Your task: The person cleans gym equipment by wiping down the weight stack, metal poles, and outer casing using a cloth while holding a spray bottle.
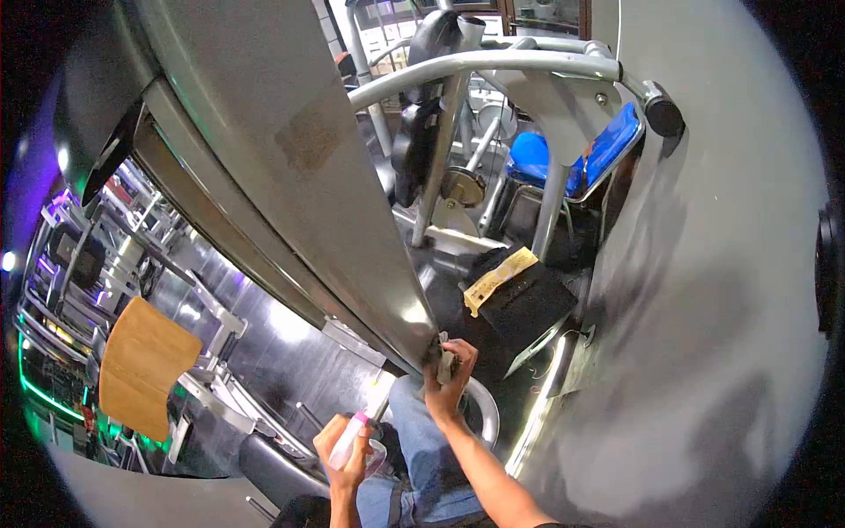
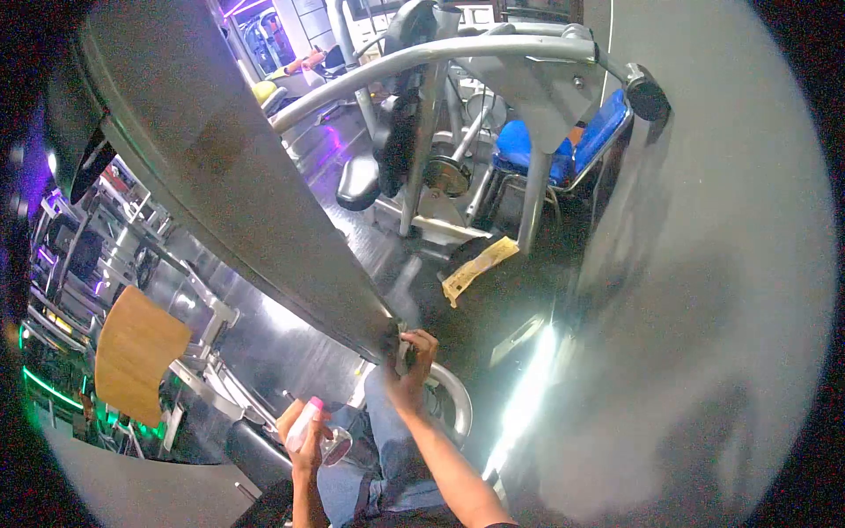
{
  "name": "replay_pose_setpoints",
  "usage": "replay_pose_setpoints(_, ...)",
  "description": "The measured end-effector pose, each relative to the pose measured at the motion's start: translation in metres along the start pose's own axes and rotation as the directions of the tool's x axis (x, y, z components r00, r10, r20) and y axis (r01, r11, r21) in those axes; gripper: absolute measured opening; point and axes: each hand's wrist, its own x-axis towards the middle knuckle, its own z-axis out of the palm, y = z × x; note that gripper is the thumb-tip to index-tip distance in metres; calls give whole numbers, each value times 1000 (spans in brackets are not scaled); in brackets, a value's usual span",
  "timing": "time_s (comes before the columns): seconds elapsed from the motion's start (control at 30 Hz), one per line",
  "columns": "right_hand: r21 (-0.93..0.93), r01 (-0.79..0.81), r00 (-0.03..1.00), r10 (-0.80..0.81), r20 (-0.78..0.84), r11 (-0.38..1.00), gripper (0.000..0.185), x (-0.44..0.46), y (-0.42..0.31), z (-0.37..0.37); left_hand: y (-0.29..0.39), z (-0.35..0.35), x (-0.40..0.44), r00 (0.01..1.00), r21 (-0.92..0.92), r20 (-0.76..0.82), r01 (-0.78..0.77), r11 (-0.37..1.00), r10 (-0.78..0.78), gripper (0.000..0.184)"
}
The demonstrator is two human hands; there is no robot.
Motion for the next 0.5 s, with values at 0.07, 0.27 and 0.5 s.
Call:
replay_pose_setpoints(0.07,17,78,988,-79,135,997,42,-11,23,-9,0,-3,-2,995,-84,-18,95,992,-97,24)
replay_pose_setpoints(0.27,-158,58,934,2,357,986,59,-52,88,-34,-1,-6,-1,998,-5,6,57,998,-57,26)
replay_pose_setpoints(0.5,-56,228,919,-196,342,972,59,-13,47,-39,5,-8,-7,991,-68,-8,136,988,-136,26)
